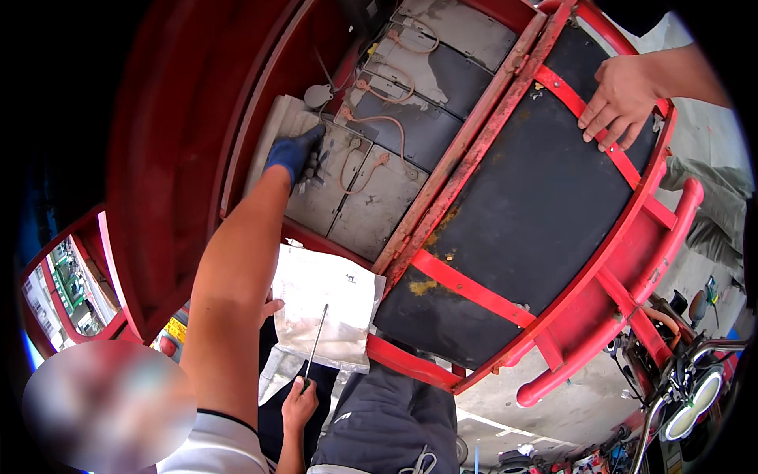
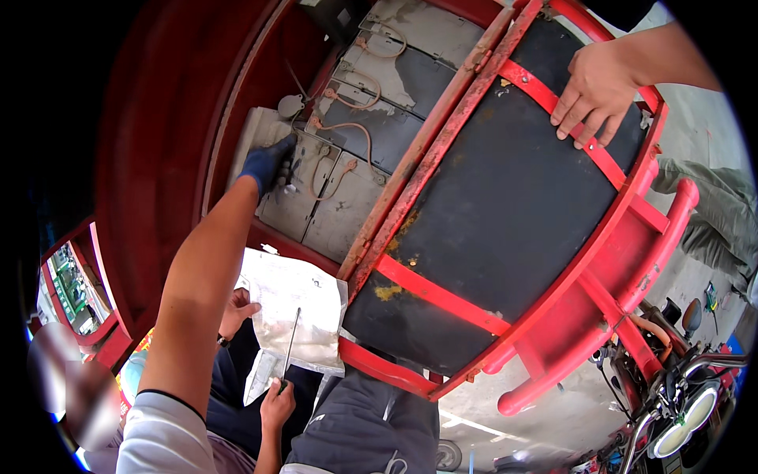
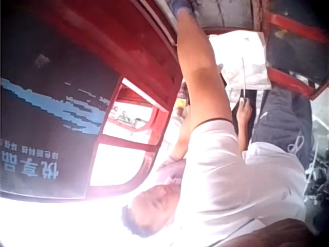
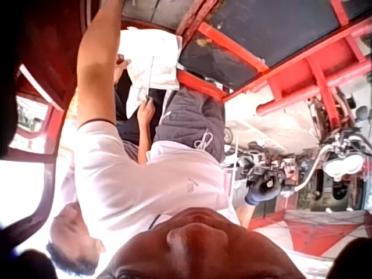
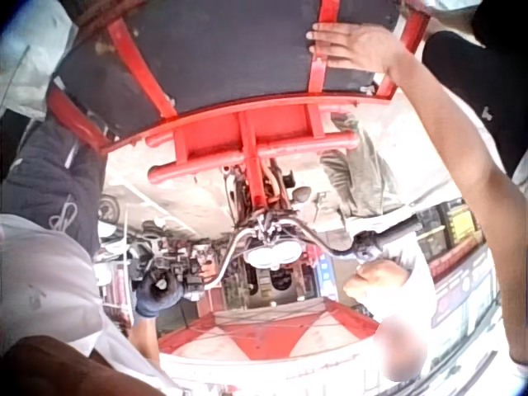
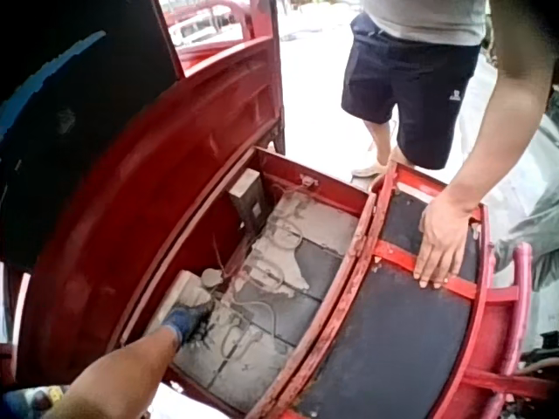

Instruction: The person works on a red three-wheeled electric vehicle, using a screwdriver to adjust components near the handlebars and battery compartment. They also handle a white plastic bag and a piece of cardboard, placing the cardboard over the battery area.

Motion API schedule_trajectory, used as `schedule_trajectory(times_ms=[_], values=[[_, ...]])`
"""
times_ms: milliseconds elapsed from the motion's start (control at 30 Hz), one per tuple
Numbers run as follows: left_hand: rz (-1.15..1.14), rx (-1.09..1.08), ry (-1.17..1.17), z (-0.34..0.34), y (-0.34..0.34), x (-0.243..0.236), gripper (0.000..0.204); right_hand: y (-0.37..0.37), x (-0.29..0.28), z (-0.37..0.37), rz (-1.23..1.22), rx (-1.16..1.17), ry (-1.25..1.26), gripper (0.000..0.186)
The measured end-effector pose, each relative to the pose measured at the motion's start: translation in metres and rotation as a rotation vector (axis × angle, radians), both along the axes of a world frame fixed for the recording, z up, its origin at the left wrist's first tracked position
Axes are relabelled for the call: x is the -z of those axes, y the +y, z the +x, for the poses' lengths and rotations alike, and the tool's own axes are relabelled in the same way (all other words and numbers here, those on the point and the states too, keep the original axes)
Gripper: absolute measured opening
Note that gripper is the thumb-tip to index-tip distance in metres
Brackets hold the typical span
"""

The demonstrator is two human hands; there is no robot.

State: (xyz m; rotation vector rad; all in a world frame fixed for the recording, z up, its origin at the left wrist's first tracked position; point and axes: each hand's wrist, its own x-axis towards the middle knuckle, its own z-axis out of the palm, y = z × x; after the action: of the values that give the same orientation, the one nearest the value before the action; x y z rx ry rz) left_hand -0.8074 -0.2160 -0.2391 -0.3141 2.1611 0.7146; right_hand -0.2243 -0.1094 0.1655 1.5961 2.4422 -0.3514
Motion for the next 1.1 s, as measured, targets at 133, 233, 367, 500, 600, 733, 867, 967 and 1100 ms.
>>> schedule_trajectory(times_ms=[133,233,367,500,600,733,867,967,1100], values=[[-0.039,0.03,-0.021,0.008,-0.002,-0.004,0.043,-0.003,0.0,-0.006,-0.003,0.008,0.002,0.025],[-0.01,-0.073,-0.106,0.005,-0.003,0.002,0.039,-0.004,-0.003,0.001,-0.051,0.055,0.022,0.026],[-0.017,-0.173,-0.171,0.008,-0.044,0.017,0.035,-0.005,-0.004,0.008,0.04,-0.043,-0.014,0.028],[-0.011,-0.191,-0.219,0.017,-0.059,0.012,0.031,-0.001,-0.007,0.003,-0.022,0.006,-0.029,0.027],[-0.017,-0.174,-0.187,0.022,-0.054,0.006,0.031,-0.002,-0.005,-0.002,0.025,-0.034,-0.047,0.024],[0.005,-0.204,-0.175,0.022,-0.06,0.01,0.031,-0.002,-0.006,-0.002,-0.01,0.014,-0.002,0.022],[-0.023,-0.188,-0.172,0.02,-0.065,0.016,0.032,-0.005,-0.004,0.005,-0.018,0.034,0.058,0.021],[-0.054,-0.09,-0.169,0.021,-0.061,0.01,0.036,-0.007,-0.006,0.004,-0.026,0.041,0.045,0.021],[-0.121,0.195,-0.134,0.02,-0.034,-0.017,0.042,-0.005,-0.003,-0.002,-0.007,0.013,0.051,0.023]])
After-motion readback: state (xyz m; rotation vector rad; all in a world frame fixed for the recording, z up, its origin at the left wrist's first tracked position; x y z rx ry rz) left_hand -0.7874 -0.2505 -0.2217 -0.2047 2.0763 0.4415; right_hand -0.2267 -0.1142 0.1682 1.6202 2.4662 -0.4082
